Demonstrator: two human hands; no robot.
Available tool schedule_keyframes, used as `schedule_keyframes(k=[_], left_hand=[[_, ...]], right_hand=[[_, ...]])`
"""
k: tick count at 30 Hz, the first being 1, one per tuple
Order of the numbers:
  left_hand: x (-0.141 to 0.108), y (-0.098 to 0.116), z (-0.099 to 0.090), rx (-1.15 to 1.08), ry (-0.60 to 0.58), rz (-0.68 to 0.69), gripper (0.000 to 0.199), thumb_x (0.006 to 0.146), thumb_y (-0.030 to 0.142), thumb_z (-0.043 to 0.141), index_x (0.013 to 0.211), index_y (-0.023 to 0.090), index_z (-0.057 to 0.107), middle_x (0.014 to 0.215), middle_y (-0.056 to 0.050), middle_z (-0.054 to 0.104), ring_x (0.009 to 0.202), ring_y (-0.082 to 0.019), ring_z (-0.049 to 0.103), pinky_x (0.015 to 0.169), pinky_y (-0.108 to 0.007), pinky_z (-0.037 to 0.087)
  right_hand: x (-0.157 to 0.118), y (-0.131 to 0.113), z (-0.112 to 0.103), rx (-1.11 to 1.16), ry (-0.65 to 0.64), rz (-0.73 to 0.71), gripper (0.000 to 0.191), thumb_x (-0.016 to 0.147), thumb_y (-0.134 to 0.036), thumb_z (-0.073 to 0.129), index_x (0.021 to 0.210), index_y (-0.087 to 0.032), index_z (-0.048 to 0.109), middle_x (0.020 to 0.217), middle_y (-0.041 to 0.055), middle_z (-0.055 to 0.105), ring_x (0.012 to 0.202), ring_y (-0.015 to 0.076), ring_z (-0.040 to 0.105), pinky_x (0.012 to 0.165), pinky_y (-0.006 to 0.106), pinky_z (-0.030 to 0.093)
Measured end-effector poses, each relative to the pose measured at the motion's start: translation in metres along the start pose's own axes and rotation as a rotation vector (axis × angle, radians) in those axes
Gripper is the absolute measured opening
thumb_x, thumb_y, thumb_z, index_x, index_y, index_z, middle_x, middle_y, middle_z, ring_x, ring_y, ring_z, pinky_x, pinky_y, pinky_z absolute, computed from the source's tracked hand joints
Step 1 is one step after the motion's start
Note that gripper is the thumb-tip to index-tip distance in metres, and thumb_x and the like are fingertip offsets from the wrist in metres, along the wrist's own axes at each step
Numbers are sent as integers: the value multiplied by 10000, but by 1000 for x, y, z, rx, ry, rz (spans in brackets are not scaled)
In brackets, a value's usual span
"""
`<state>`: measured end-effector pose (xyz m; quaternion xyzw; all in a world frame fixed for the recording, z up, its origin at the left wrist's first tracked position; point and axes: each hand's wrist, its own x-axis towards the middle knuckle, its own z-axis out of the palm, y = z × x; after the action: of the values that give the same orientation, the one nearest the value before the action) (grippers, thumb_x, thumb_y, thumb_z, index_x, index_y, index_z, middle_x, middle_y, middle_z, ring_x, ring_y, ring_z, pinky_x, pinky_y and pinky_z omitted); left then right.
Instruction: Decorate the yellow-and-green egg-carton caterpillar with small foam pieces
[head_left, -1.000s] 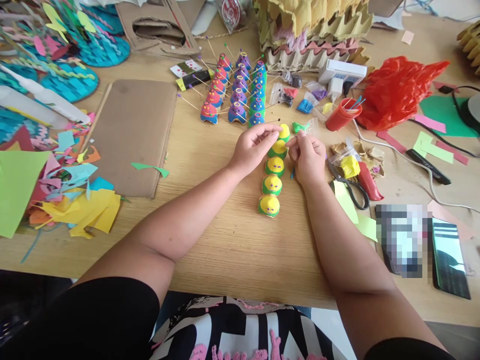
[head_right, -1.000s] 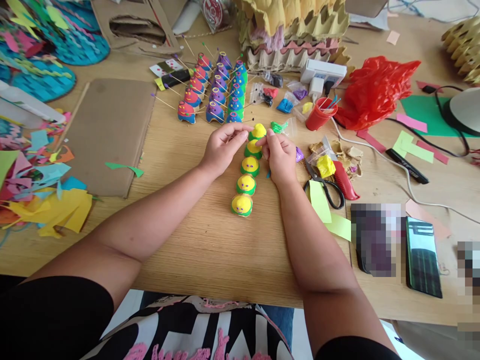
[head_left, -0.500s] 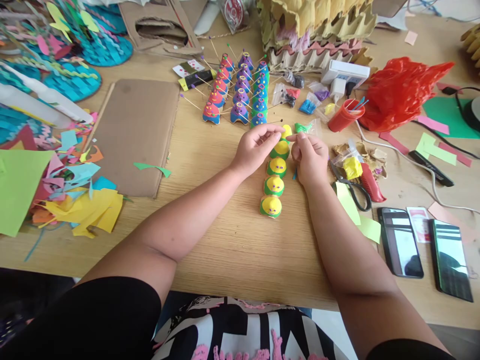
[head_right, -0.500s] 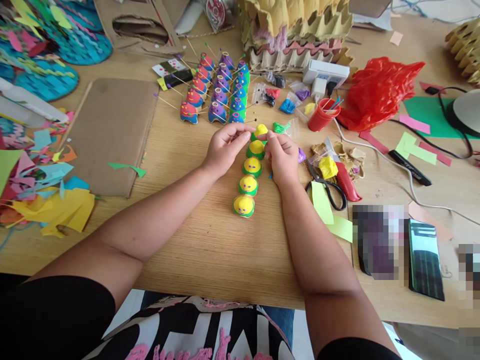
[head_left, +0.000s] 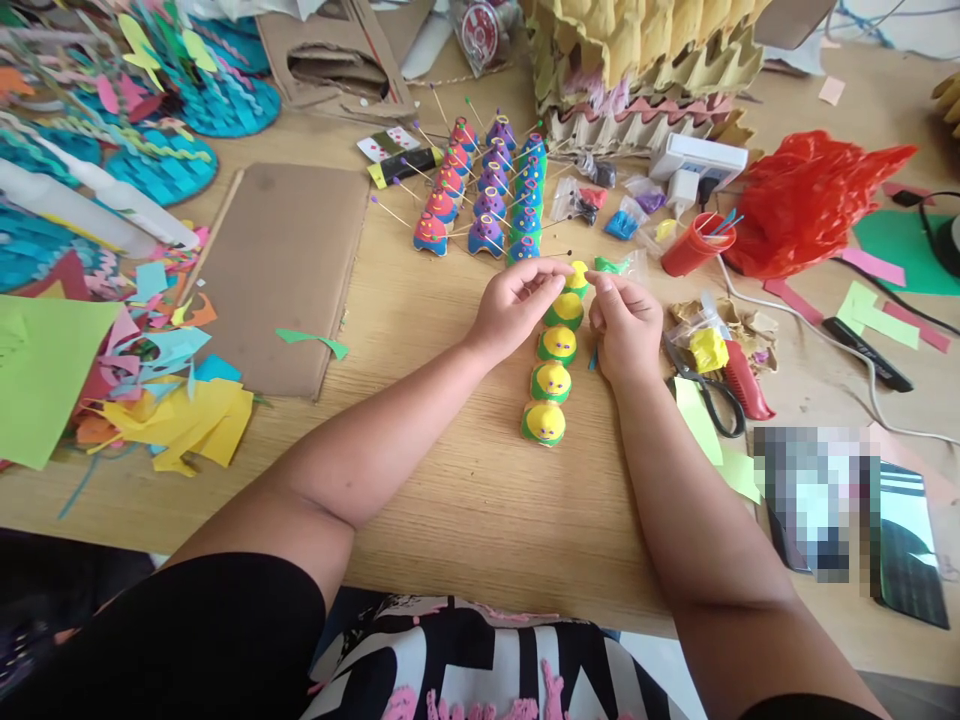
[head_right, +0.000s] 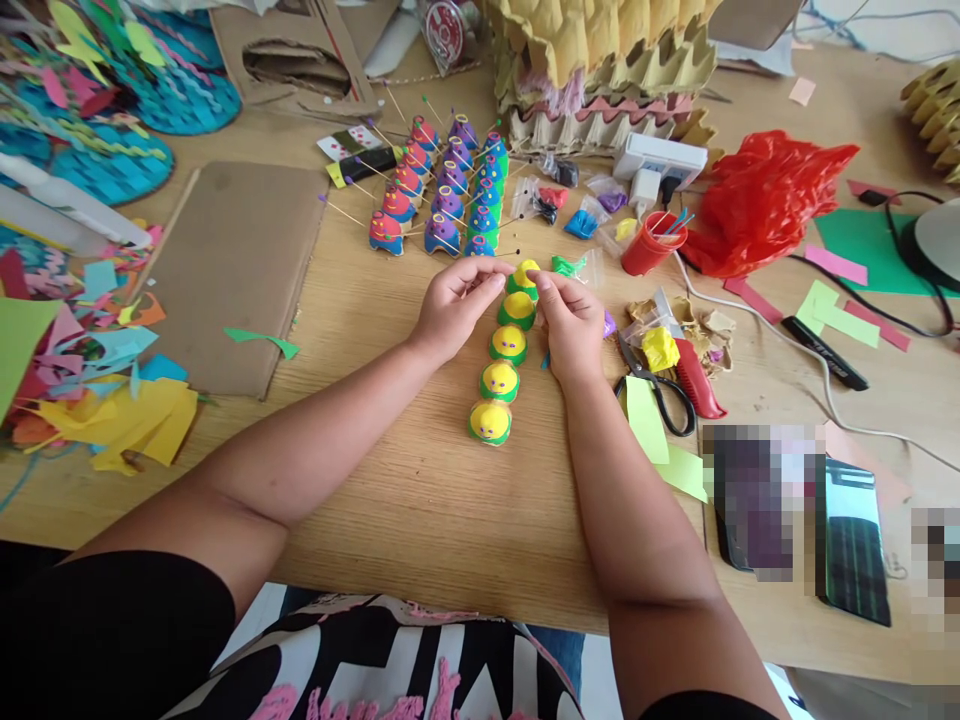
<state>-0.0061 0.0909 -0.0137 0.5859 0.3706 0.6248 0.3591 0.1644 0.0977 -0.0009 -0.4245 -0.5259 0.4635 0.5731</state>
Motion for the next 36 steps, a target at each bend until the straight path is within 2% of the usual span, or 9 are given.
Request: schedule_keyframes(k=[3,5,11,14,18,25,28,31,36], left_hand=[[-1,0,1,-1,5,-21,541,936,751,717,1081,240,821,1027,-24,824,897,-133,731,836,-261,610],[-2,0,1,-4,-1,-27,533,939,744,717,1082,242,822,1028,-23,821,892,-132,726,831,-261,607],[-2,0,1,-22,-17,-23,484,954,712,723,1094,259,825,1040,-20,823,897,-130,725,829,-260,604],[-2,0,1,-26,-14,-19,462,958,699,728,1083,265,826,1017,-12,821,874,-124,718,798,-254,591],[-1,1,0,-29,-26,-6,450,963,695,724,1079,271,821,1001,-5,816,861,-122,715,784,-259,584],[-1,0,0,-22,-43,-8,459,961,709,717,1087,279,819,1054,-10,822,922,-145,747,846,-299,616],[0,0,-1,-13,-57,0,457,966,709,709,1095,284,817,1084,-11,823,950,-155,758,868,-317,624],[0,0,-1,-4,-72,12,445,978,700,701,1099,287,815,1077,-7,819,939,-154,758,863,-320,622],[1,-5,-2,-2,-97,30,445,985,698,692,1100,286,812,1068,-5,814,931,-152,754,852,-318,618]], right_hand=[[-1,-3,0,-14,-20,5,650,852,-861,671,736,-226,744,507,-61,433,466,72,327,481,263,250],[-2,-4,1,5,-22,2,665,853,-865,666,687,-223,715,492,-60,422,460,68,315,478,264,235],[-2,-7,3,58,-37,4,483,724,-705,910,857,-251,809,552,-78,454,504,70,367,491,249,281],[-3,-6,2,12,-43,0,511,791,-748,836,806,-239,787,546,-69,453,494,69,357,485,258,271],[-4,-4,1,-22,-57,0,652,885,-843,654,702,-223,740,503,-58,415,452,61,293,468,277,218],[-2,-4,2,12,-53,-1,540,774,-778,826,843,-244,793,547,-67,433,479,68,323,478,262,228],[-1,-1,1,-15,-38,5,604,843,-839,707,795,-239,756,531,-65,412,460,64,301,464,260,209],[1,3,0,-37,-19,-20,679,901,-893,556,766,-243,703,517,-65,374,454,72,313,458,259,247],[2,5,1,-65,-23,-60,689,924,-899,500,769,-247,663,522,-65,364,461,77,331,460,255,275]])
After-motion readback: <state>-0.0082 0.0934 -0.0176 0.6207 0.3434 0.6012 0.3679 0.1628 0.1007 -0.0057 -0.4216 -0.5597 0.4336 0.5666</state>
